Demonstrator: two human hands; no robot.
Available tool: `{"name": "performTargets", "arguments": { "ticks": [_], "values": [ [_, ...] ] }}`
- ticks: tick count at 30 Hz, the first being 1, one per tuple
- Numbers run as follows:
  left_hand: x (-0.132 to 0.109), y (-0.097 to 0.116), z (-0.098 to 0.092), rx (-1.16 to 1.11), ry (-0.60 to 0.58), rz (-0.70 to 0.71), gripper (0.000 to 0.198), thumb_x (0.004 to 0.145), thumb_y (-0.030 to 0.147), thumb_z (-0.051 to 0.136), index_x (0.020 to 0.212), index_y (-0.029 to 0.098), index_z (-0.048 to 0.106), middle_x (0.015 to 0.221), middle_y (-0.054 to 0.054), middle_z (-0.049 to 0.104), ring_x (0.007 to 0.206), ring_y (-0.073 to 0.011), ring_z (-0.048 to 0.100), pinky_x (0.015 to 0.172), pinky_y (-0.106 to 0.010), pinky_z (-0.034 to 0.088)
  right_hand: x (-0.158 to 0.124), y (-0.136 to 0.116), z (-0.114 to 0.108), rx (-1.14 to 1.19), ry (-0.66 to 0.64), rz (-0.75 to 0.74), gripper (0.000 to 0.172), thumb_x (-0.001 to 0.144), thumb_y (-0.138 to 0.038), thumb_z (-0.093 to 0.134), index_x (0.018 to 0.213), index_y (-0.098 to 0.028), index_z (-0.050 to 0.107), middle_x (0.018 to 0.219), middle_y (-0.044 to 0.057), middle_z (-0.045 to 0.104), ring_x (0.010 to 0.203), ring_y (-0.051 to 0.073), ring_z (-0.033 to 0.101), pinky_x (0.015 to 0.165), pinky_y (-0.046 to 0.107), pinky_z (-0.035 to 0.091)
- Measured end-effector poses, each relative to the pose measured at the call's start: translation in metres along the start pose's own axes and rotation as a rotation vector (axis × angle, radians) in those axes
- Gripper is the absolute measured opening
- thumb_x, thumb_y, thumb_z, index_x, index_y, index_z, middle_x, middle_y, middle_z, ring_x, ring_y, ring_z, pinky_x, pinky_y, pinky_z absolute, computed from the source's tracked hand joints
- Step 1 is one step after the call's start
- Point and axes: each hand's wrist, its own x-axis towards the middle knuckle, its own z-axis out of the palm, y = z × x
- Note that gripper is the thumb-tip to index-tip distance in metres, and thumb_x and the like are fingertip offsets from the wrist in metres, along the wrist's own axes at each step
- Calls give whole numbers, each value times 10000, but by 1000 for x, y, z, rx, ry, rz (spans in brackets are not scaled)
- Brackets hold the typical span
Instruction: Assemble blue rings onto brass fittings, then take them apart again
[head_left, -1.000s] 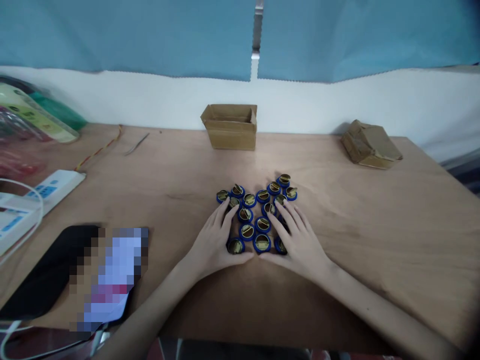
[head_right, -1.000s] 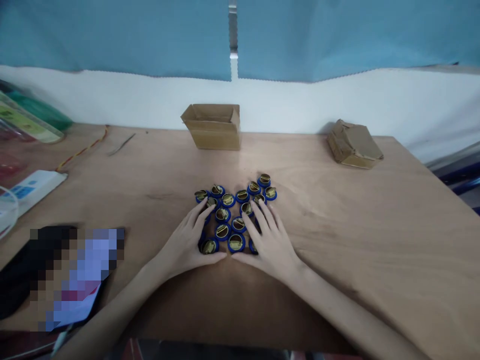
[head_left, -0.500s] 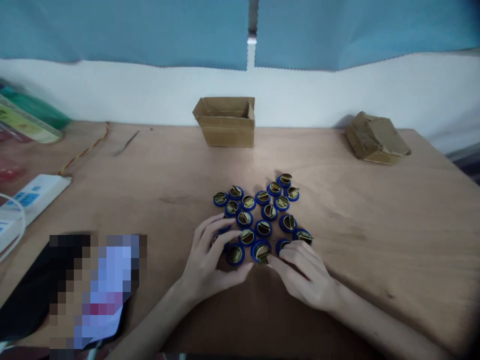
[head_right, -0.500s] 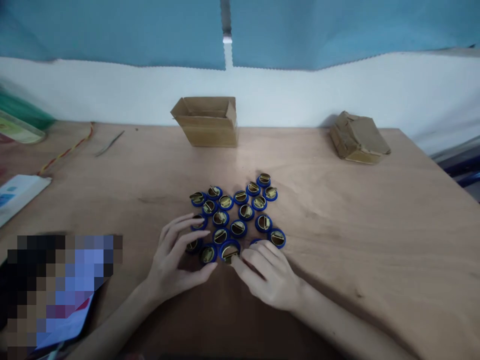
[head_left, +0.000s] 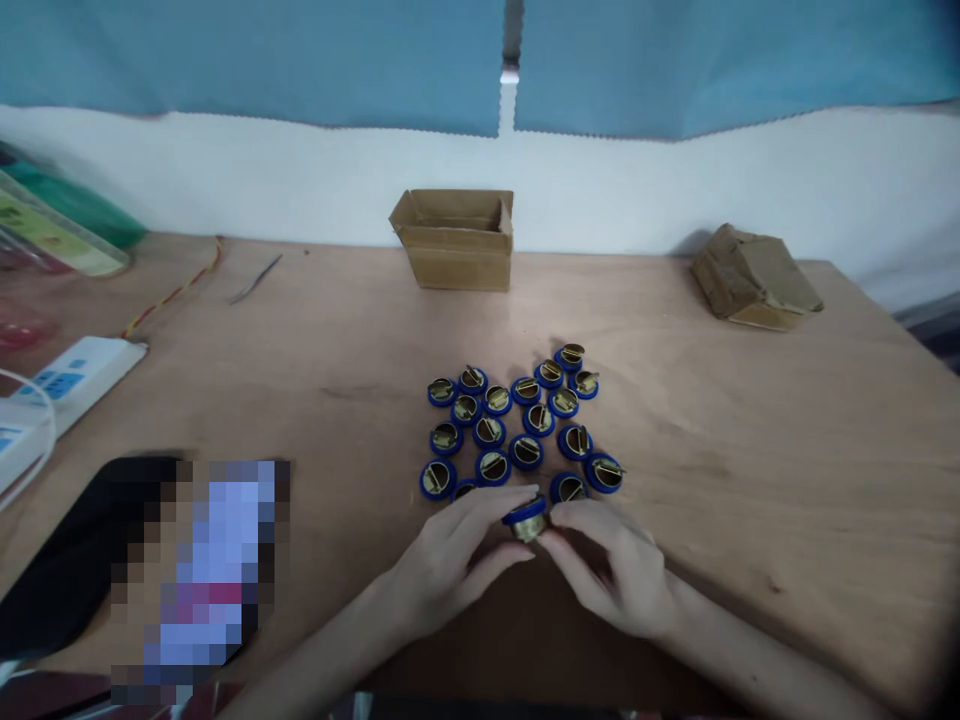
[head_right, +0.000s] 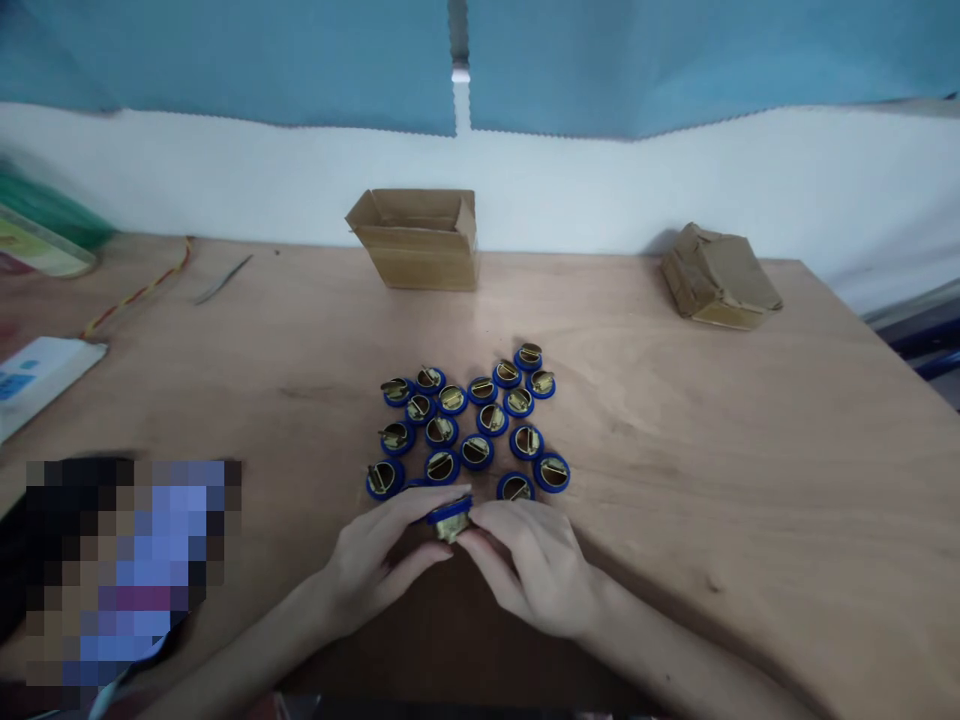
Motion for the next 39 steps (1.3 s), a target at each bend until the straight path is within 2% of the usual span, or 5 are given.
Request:
{"name": "performTargets", "arguments": {
  "ticks": [3, 20, 29, 33, 39],
  "values": [
    [-3, -2, 6, 4, 25, -17, 358, 1021, 251, 557, 1371, 187, 529, 1228, -106, 747, 1136, -192, 729, 977, -294, 611, 0, -1, 1, 8, -36, 51, 158, 1010, -201, 571, 1165, -192, 602, 871, 42, 773, 734, 166, 758, 635, 262, 623],
    [-7, 1, 10, -18, 84, -22, 352, 979, 158, 609, 1328, 150, 570, 1277, -135, 727, 1208, -200, 695, 1049, -318, 580, -7, 0, 9, 60, -38, 86, 206, 1014, -162, 544, 1215, -192, 577, 894, 40, 763, 767, 172, 759, 679, 271, 637],
    [-7, 1, 13, 45, 116, -18, 364, 969, 141, 616, 1330, 145, 576, 1233, -129, 749, 1158, -204, 720, 1017, -316, 602, -7, -4, 9, -70, -16, 28, 378, 971, -109, 596, 1342, -173, 563, 949, 60, 782, 788, 183, 765, 704, 280, 645],
    [-6, 0, 14, 53, 114, -1, 352, 966, 128, 611, 1318, 134, 585, 1217, -138, 751, 1150, -214, 721, 1004, -324, 606, -6, -4, 10, -215, -43, -42, 300, 994, -126, 572, 1293, -132, 575, 910, 83, 786, 768, 198, 764, 678, 295, 632],
    [-7, -3, 16, 40, 92, 21, 367, 961, 119, 613, 1327, 130, 579, 1237, -152, 740, 1176, -233, 706, 996, -348, 609, -2, 0, 10, -230, -49, -50, 204, 998, -115, 486, 1175, -152, 581, 830, 74, 755, 720, 204, 742, 648, 301, 608]
  ]
}}
